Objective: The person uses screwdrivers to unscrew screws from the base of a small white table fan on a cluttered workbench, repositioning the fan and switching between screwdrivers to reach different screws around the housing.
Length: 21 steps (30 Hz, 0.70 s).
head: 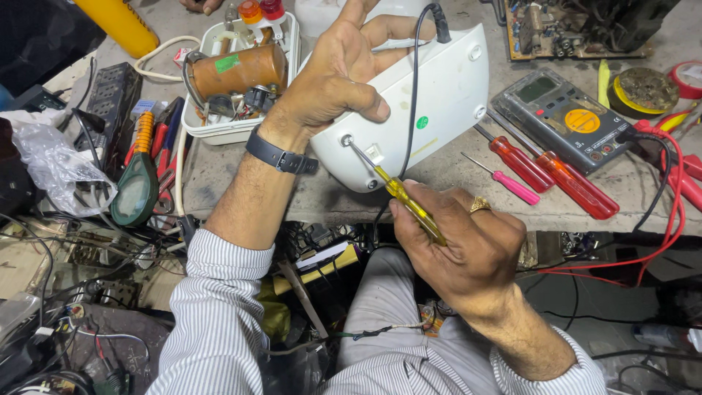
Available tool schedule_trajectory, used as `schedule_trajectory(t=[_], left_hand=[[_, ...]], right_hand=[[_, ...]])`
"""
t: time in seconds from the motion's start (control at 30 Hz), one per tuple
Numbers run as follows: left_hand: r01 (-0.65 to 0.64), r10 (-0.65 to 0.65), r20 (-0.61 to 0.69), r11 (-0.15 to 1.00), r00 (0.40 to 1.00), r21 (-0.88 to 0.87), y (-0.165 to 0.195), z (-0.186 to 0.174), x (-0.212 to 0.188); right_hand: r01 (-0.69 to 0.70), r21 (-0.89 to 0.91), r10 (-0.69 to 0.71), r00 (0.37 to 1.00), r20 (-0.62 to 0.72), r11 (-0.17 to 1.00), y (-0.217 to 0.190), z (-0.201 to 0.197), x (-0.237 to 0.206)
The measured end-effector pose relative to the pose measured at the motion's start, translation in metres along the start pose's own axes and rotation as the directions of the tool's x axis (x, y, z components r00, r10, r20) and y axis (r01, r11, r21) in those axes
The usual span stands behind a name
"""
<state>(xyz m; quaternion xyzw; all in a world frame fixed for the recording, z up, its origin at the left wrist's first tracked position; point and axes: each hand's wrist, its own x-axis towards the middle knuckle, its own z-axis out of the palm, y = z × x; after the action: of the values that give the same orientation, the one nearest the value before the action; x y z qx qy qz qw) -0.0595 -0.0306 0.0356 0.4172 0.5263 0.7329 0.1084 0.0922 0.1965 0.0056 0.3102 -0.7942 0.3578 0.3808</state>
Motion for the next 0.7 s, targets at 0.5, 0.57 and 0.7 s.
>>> schedule_trajectory(t=[0.5,0.57,0.7], left_hand=[[0.039,-0.039,-0.013,0.999,0.999,0.003,-0.023,-0.007,0.008],[0.042,-0.041,-0.027,0.999,0.999,0.013,-0.025,-0.005,0.009],[0.054,-0.053,-0.023,0.998,0.998,0.027,-0.03,-0.001,0.014]], right_hand=[[-0.025,0.005,0.025,0.999,0.035,1.0,0.001,-0.005,0.0],[-0.031,-0.025,0.032,0.999,0.023,0.999,0.004,-0.003,-0.001],[-0.006,-0.043,0.007,0.999,0.032,0.999,0.006,-0.003,0.001]])
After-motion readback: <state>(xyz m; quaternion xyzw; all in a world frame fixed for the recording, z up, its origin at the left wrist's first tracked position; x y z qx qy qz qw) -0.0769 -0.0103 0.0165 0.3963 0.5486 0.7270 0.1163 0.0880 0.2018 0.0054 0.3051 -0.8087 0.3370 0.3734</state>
